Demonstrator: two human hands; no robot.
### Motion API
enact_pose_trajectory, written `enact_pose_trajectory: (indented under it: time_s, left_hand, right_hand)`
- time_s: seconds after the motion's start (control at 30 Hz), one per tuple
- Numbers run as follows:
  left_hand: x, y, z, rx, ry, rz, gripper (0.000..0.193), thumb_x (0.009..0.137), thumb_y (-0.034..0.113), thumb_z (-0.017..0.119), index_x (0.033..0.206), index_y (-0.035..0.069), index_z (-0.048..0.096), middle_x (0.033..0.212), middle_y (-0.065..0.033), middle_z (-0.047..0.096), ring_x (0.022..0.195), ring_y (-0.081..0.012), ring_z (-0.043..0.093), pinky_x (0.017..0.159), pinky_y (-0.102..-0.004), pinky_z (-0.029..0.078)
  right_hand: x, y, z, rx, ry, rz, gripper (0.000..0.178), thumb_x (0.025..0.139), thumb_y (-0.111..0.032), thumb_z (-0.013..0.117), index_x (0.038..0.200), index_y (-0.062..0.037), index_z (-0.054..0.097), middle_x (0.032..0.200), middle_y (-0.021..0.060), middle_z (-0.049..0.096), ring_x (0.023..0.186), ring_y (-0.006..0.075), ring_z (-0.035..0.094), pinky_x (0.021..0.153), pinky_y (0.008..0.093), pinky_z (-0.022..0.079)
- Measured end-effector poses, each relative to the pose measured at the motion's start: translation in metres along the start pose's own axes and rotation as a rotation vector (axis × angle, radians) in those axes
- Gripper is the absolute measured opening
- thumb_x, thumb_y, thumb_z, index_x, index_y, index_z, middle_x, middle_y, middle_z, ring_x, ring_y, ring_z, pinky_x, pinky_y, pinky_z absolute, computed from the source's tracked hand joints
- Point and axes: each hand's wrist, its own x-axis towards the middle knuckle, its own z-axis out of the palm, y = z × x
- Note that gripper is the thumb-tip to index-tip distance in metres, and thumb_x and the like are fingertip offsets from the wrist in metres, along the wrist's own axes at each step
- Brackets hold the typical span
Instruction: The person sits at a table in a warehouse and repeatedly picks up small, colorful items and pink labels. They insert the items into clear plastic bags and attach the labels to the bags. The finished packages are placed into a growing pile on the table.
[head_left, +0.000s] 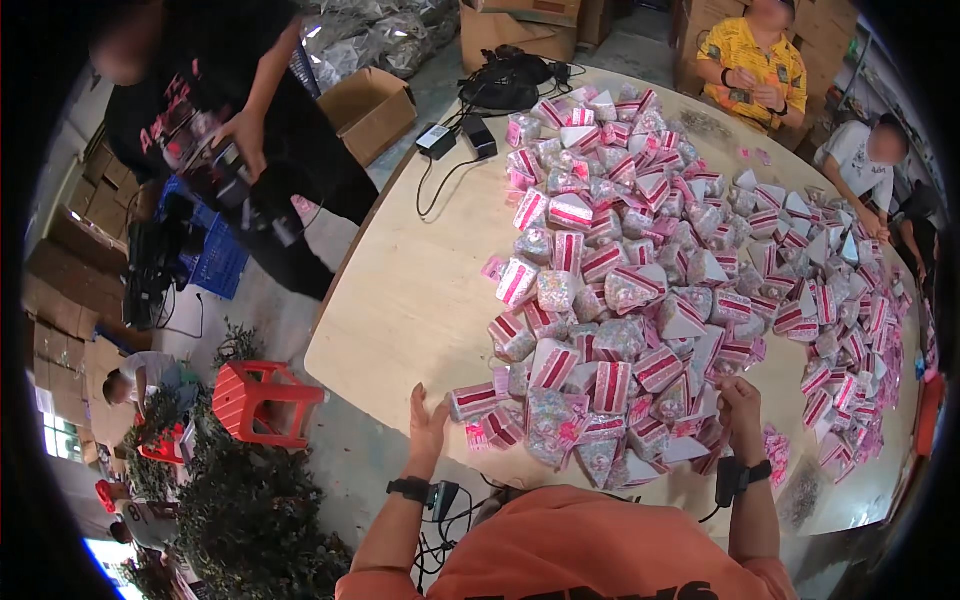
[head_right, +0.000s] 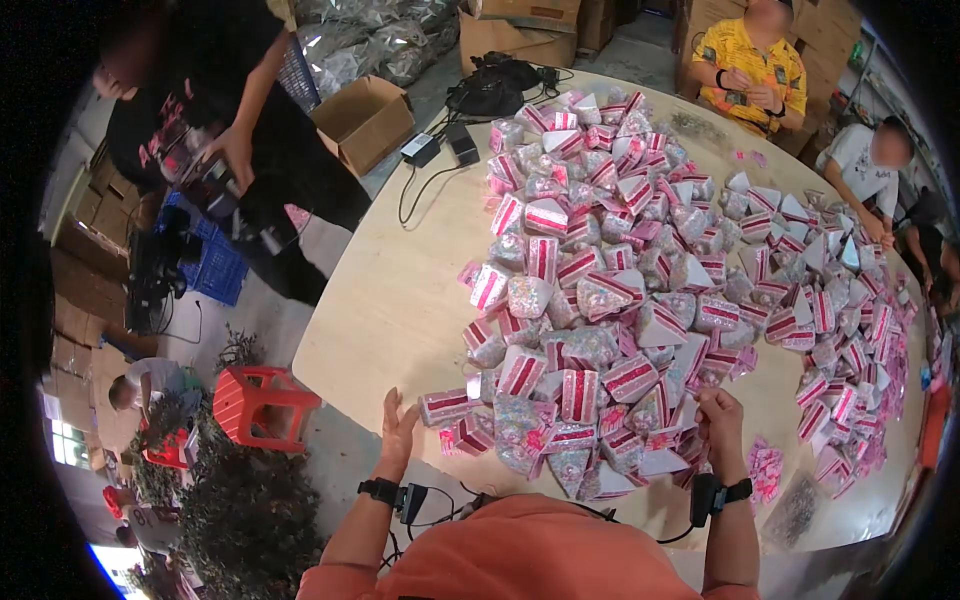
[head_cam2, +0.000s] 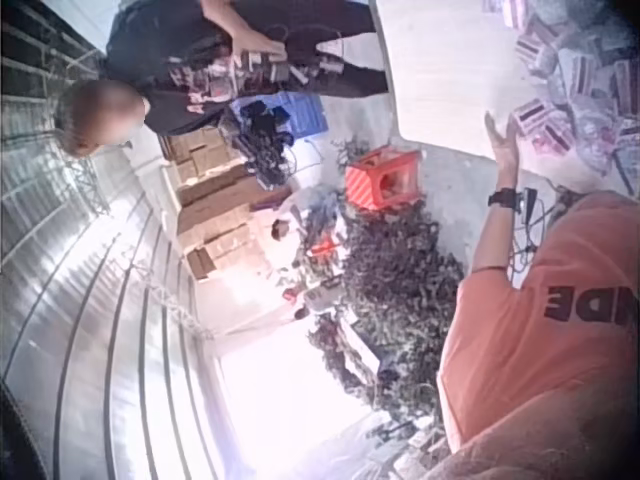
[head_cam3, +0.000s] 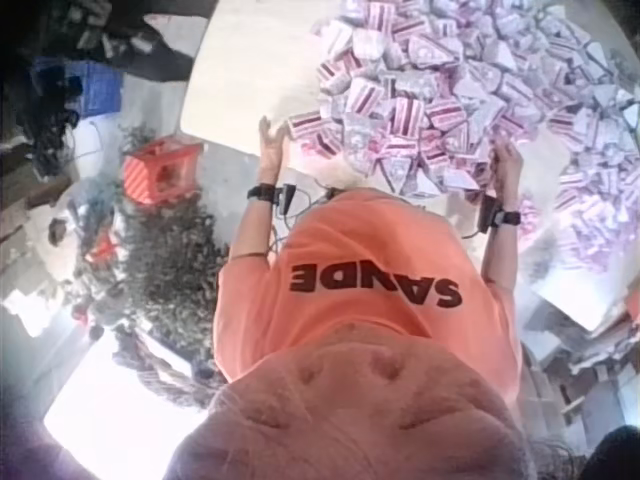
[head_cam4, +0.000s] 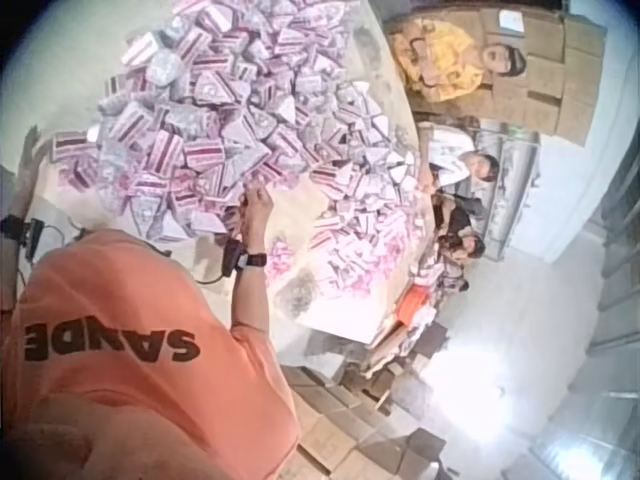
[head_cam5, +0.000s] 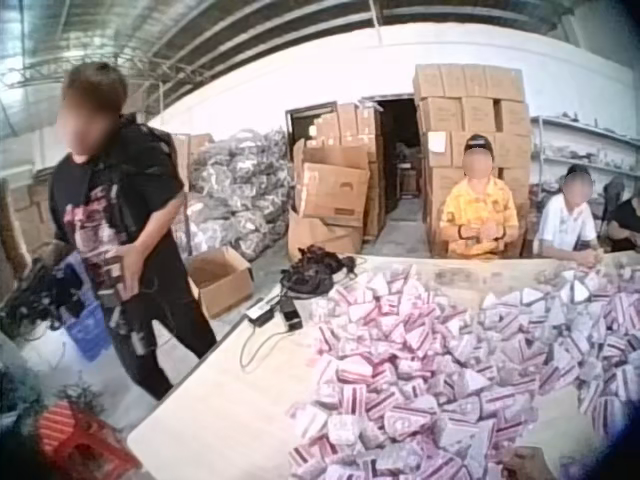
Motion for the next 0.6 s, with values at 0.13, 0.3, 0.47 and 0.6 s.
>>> enact_pose_trajectory:
  time_s: [0.13,0.3,0.47,0.6]
  left_hand:
    - [0.001,-0.003,0.0,0.007,-0.065,-0.042,0.072,0.087,0.028,0.061,0.144,0.004,0.024,0.145,-0.0208,0.031,0.134,-0.0292,0.029,0.108,-0.04,0.028]
    - [-0.023,0.053,0.002,0.051,-0.069,-0.046,0.069,0.083,0.02,0.063,0.141,0.001,0.03,0.142,-0.0194,0.035,0.131,-0.0303,0.034,0.108,-0.0384,0.028]
    - [-0.016,0.056,-0.003,0.281,-0.187,0.239,0.069,0.082,0.014,0.06,0.141,-0.003,0.028,0.143,-0.0209,0.034,0.135,-0.0307,0.028,0.111,-0.0404,0.021]
    - [-0.032,0.088,0.004,0.409,-0.315,0.428,0.063,0.081,0.003,0.056,0.139,-0.004,0.031,0.144,-0.0203,0.033,0.135,-0.0299,0.029,0.112,-0.0394,0.019]
  right_hand:
    - [0.007,0.028,-0.015,-0.059,0.069,-0.042,0.013,0.086,-0.018,0.061,0.078,-0.0077,0.061,0.057,-0.0022,0.051,0.043,0.0045,0.041,0.038,0.0196,0.029]
    - [0.004,0.013,-0.008,-0.066,0.009,-0.152,0.011,0.085,-0.018,0.061,0.083,-0.0077,0.063,0.064,-0.0028,0.052,0.049,0.0039,0.042,0.041,0.0191,0.03]
    - [-0.017,0.0,-0.012,0.05,0.01,-0.048,0.011,0.088,-0.017,0.061,0.085,-0.0065,0.063,0.064,-0.0017,0.054,0.049,0.0032,0.042,0.042,0.0189,0.03]
    - [-0.035,-0.01,-0.013,0.163,0.013,-0.005,0.015,0.089,-0.012,0.058,0.077,-0.0036,0.059,0.064,-0.0002,0.054,0.056,0.0068,0.048,0.05,0.0221,0.037]
